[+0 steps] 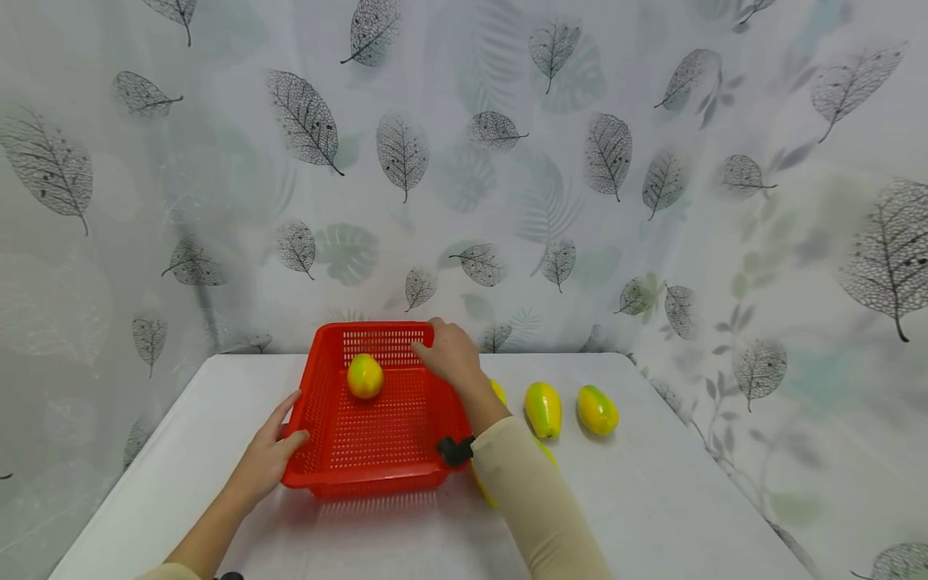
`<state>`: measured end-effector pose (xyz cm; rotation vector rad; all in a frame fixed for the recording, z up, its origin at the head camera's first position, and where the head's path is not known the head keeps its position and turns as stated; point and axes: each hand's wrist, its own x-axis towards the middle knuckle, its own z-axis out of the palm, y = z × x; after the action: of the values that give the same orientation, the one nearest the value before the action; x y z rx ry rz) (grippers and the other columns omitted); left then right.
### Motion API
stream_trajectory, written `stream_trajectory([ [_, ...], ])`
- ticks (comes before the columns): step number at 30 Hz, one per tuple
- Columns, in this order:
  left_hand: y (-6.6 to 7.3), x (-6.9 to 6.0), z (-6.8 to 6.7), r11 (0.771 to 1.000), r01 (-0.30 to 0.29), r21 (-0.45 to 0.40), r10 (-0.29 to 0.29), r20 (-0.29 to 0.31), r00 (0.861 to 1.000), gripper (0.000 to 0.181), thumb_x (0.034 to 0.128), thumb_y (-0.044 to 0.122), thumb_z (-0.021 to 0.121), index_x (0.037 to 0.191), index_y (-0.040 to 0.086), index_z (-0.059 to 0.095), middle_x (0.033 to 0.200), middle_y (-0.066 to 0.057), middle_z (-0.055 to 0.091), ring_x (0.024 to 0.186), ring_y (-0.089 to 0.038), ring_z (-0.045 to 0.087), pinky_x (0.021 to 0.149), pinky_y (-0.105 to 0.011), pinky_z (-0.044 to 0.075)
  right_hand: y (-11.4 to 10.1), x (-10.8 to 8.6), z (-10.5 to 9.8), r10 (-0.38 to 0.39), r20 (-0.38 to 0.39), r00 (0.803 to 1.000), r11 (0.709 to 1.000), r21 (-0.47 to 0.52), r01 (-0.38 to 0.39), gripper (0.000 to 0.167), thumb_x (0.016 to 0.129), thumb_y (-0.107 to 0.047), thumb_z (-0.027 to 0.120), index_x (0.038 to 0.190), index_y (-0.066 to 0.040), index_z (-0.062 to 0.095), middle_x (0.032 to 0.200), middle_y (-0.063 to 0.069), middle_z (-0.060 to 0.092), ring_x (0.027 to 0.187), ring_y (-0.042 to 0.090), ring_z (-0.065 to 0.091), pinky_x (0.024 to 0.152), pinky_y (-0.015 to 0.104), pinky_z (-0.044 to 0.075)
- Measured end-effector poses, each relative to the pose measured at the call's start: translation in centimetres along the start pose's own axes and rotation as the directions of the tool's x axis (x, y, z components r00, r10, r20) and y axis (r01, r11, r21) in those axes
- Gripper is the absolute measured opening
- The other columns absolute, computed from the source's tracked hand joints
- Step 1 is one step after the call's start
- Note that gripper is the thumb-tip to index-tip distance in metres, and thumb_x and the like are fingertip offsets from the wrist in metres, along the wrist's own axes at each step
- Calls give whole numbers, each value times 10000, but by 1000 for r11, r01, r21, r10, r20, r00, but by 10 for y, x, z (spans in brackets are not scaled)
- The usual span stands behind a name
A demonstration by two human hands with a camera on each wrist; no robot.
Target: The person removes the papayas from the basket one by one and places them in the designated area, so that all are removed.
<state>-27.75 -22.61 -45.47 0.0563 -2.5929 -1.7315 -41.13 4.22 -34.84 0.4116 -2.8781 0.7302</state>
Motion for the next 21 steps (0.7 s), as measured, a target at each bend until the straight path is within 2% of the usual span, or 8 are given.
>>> stream_trajectory([
  [17, -2, 0, 2, 1000, -5, -14, 5, -4, 1000, 762, 1058, 138, 518, 1680, 192, 81, 1518, -330, 420, 1105, -360, 682, 826, -432, 648, -7, 16, 19, 35, -4, 999, 999, -1, -35, 550, 993, -381, 650, 1453, -92, 564, 1391, 106, 662, 1280, 306, 623, 1063, 457, 530],
  [21, 0, 0, 2, 1000, -5, -24, 5, -1, 1000, 756, 1059, 128, 511, 1679, 181, 81, 1511, -335, 423, 1097, -357, 683, 822, -438, 648, -7, 19, 23, 65, 6, 998, 998, 11, -65, 553, 993, -390, 647, 1459, -106, 561, 1400, 91, 656, 1273, 298, 624, 1060, 459, 533],
])
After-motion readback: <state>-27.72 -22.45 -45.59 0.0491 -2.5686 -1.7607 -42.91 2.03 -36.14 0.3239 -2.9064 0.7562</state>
